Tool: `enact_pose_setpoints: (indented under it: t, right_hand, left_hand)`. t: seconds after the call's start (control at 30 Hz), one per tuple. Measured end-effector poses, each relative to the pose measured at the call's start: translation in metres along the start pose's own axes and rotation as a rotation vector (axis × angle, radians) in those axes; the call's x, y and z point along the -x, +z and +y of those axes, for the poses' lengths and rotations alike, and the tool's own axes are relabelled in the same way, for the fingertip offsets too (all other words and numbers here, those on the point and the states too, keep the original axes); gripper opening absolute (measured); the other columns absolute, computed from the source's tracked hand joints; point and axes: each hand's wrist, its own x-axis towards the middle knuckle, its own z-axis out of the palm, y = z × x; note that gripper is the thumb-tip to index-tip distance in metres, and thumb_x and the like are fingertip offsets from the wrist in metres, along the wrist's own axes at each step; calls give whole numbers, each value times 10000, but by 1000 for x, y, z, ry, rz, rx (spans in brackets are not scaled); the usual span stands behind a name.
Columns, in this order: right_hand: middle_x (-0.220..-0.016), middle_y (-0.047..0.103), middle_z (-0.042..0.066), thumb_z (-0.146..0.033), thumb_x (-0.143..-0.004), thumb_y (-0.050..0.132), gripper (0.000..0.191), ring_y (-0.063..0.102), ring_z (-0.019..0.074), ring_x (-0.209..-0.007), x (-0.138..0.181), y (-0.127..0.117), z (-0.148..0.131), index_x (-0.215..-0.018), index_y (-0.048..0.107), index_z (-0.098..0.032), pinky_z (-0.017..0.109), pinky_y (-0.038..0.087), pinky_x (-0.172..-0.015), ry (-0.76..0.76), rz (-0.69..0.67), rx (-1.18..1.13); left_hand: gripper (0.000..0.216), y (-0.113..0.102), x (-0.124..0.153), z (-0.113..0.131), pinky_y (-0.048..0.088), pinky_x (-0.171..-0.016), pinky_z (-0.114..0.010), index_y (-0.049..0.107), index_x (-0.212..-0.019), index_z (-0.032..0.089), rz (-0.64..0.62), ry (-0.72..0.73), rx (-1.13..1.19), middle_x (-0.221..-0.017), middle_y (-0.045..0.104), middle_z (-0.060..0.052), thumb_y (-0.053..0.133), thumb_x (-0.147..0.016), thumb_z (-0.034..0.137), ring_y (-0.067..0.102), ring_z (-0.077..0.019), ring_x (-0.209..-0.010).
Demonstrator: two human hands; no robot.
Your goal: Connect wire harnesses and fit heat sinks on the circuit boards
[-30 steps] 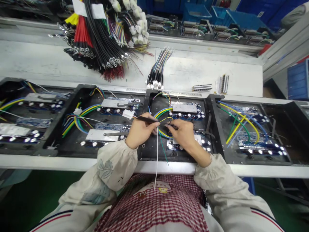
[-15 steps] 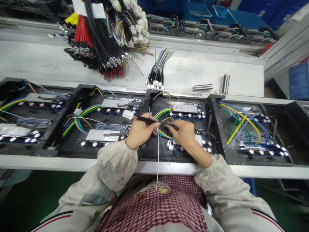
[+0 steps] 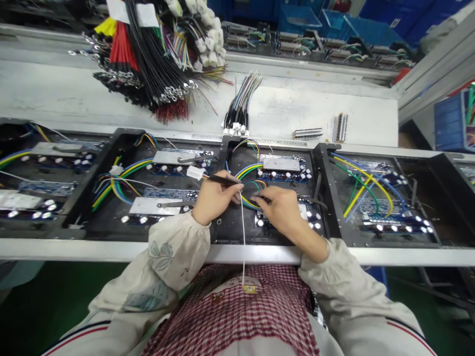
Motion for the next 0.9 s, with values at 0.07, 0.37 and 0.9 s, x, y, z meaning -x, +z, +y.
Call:
enact_pose_setpoints:
  t: [0.07, 0.37, 0.9]
  right_hand:
    - [-661, 695, 25, -325, -811, 620, 197, 630, 152, -597, -6, 10, 8, -674, 687, -201, 251, 448, -572, -14, 26, 71]
    - [-630, 677, 15, -312, -813, 604, 183, 592, 132, -544, -5, 14, 13, -699, 686, -195, 236, 414, -528, -35, 55, 114]
    - [-638, 659, 36, -309, -807, 629, 180, 607, 158, -595, -5, 11, 17, -694, 677, -177, 252, 413, -563, -19, -43, 185]
  left_hand:
    - [108, 0, 1, 1, 515, -423, -216, 522, -717, 182, -13, -1, -27, -452, 562, 61, 610, -739, 124, 605, -130, -421]
    - [102, 0, 2, 1, 523, -428, -207, 526, -714, 170, -14, -2, -48, -469, 567, 50, 610, -742, 120, 617, -130, -442]
    - [98, -1, 2, -3, 532, -438, -223, 519, -724, 184, -11, 9, -61, -485, 572, 52, 607, -743, 144, 627, -140, -459]
